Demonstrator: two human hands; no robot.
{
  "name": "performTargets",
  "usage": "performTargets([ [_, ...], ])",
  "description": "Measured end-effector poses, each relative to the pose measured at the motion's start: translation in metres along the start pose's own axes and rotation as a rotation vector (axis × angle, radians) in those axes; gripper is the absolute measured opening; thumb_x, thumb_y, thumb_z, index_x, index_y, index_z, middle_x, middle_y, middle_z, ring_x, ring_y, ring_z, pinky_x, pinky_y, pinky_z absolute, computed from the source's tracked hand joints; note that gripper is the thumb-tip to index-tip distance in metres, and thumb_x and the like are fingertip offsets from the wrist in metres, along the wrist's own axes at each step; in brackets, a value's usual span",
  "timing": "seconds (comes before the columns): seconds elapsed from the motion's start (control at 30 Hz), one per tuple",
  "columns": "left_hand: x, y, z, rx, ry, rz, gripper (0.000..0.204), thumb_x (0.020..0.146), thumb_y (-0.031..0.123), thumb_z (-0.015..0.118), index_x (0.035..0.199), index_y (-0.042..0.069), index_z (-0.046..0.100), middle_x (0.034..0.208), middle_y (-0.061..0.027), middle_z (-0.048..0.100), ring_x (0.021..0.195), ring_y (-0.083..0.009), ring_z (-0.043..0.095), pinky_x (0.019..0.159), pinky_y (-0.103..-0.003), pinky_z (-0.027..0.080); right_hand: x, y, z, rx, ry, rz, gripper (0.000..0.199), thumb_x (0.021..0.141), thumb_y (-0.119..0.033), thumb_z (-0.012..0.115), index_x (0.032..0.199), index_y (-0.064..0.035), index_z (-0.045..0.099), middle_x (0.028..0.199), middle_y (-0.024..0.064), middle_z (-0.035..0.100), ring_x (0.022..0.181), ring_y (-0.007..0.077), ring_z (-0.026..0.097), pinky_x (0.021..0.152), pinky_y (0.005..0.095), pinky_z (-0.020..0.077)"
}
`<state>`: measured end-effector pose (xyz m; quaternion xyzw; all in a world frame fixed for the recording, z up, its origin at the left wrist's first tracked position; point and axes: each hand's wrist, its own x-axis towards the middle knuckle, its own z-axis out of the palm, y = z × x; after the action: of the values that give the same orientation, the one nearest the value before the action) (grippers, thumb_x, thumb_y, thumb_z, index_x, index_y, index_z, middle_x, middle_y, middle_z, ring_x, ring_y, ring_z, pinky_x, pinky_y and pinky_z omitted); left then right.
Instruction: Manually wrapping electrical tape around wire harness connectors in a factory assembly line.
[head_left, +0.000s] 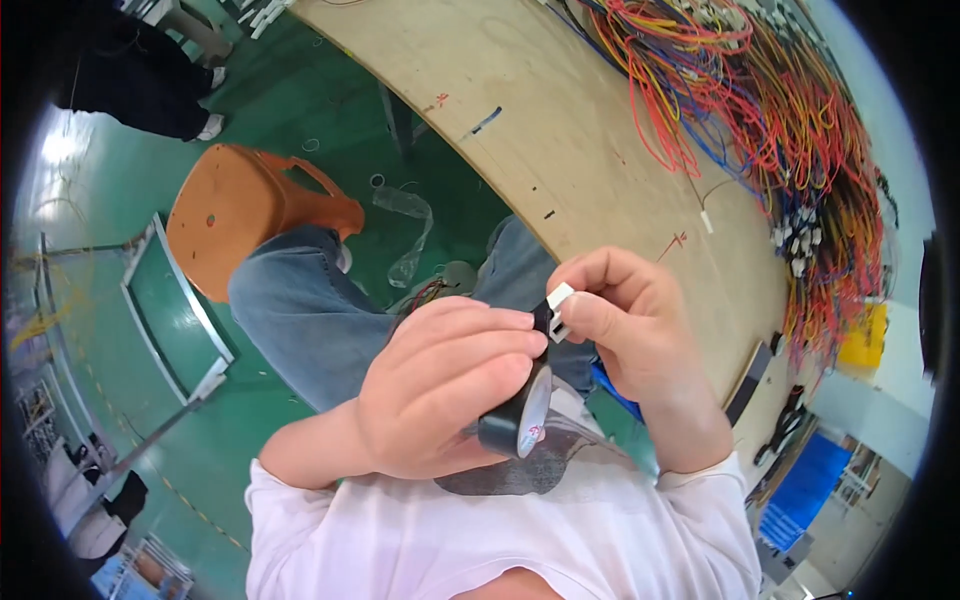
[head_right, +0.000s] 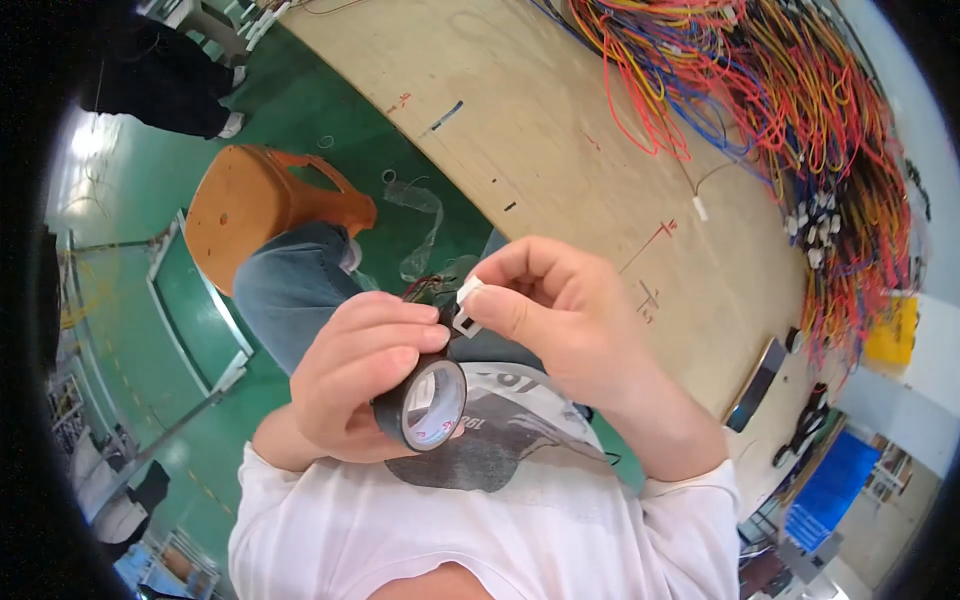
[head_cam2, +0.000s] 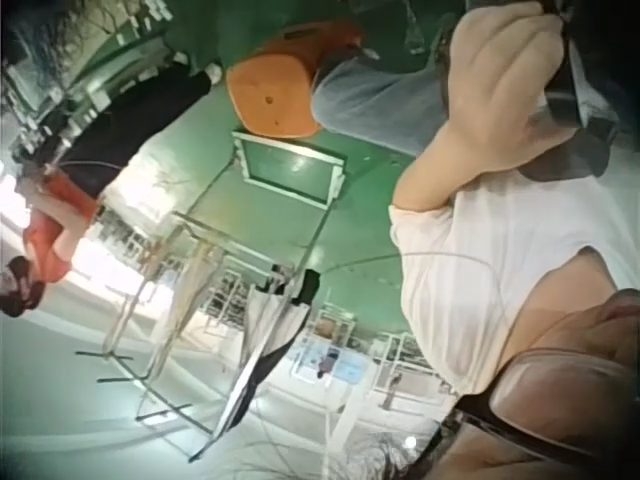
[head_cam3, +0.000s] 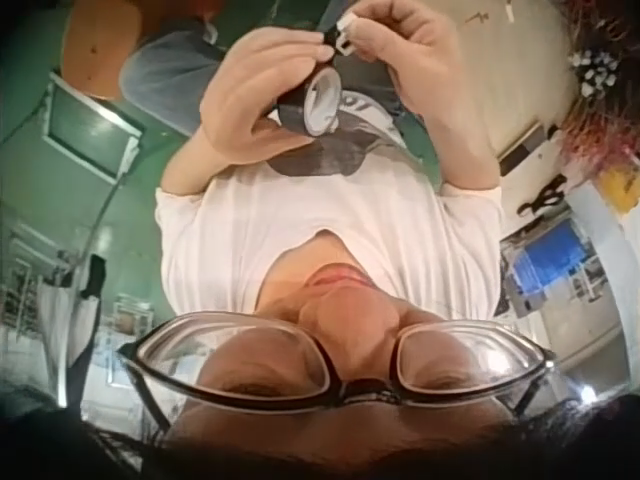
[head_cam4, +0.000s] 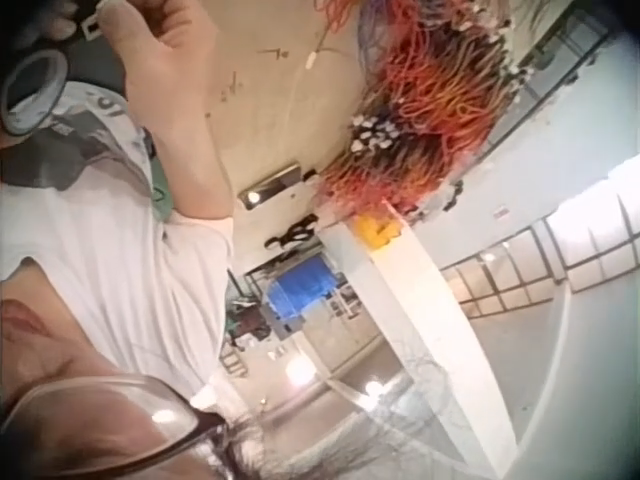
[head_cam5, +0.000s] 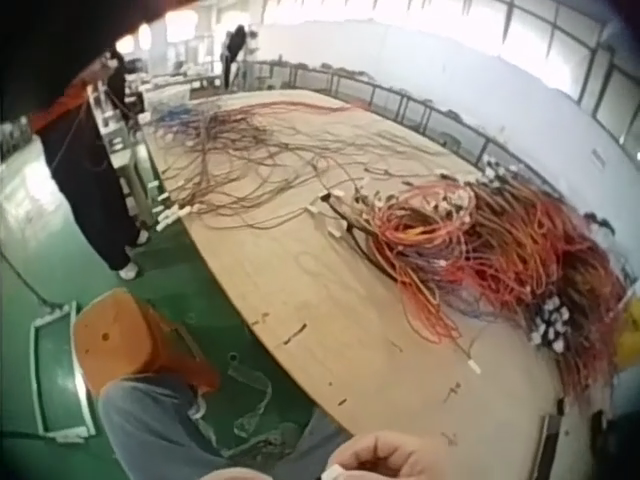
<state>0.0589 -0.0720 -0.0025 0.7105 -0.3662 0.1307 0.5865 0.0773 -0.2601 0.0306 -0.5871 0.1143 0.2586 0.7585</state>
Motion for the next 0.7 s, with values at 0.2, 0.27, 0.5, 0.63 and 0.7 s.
performTargets([
  [0.2,-0.007,0.005,-0.002,0.316,-0.064,0.139,0.021,0.072,0.007,0.059,0.090,-0.002,0.053,0.089,-0.0159,0.061,0.084,-0.0276,0.060,0.072,-0.036,0.047,0.008,0.001,-0.003,0.023,-0.059,0.122,0.015,0.077,-0.009,0.061,0.085,0.0025,0.056,0.072,0.0027,0.056,0.062,0.0056,0.048,0.054,0.0185,0.0379],
  [0.27,-0.007,0.007,-0.003,0.377,-0.105,0.166,0.019,0.072,0.007,0.059,0.089,-0.002,0.053,0.089,-0.0158,0.061,0.084,-0.0270,0.060,0.071,-0.036,0.047,0.008,0.003,-0.003,0.018,-0.101,0.125,0.015,0.078,-0.011,0.061,0.083,0.0021,0.057,0.071,0.0021,0.056,0.060,0.0055,0.046,0.053,0.0185,0.0366],
  [0.5,-0.015,0.005,0.018,0.596,-0.020,0.061,0.033,0.063,0.010,0.063,0.094,-0.001,0.056,0.095,-0.0131,0.058,0.084,-0.0275,0.056,0.071,-0.033,0.043,0.017,0.017,0.011,0.100,0.021,-0.025,0.015,0.079,-0.012,0.060,0.083,0.0016,0.056,0.071,0.0014,0.055,0.061,0.0046,0.045,0.054,0.0177,0.0363],
  [0.63,-0.025,-0.001,0.035,0.661,0.105,0.026,0.047,0.058,0.011,0.071,0.098,-0.003,0.052,0.094,-0.0144,0.058,0.080,-0.0285,0.055,0.070,-0.034,0.043,0.023,0.026,0.018,0.039,0.071,-0.065,0.015,0.079,-0.012,0.061,0.084,0.0016,0.056,0.072,0.0018,0.056,0.063,0.0049,0.047,0.055,0.0178,0.0383],
  [0.7,-0.025,0.001,0.039,0.620,0.205,-0.047,0.053,0.053,0.008,0.071,0.101,-0.001,0.051,0.093,-0.0134,0.059,0.080,-0.0275,0.055,0.071,-0.034,0.042,0.024,0.028,0.021,0.029,0.076,-0.074,0.015,0.079,-0.012,0.061,0.084,0.0020,0.056,0.073,0.0025,0.056,0.064,0.0058,0.049,0.055,0.0181,0.0403],
])
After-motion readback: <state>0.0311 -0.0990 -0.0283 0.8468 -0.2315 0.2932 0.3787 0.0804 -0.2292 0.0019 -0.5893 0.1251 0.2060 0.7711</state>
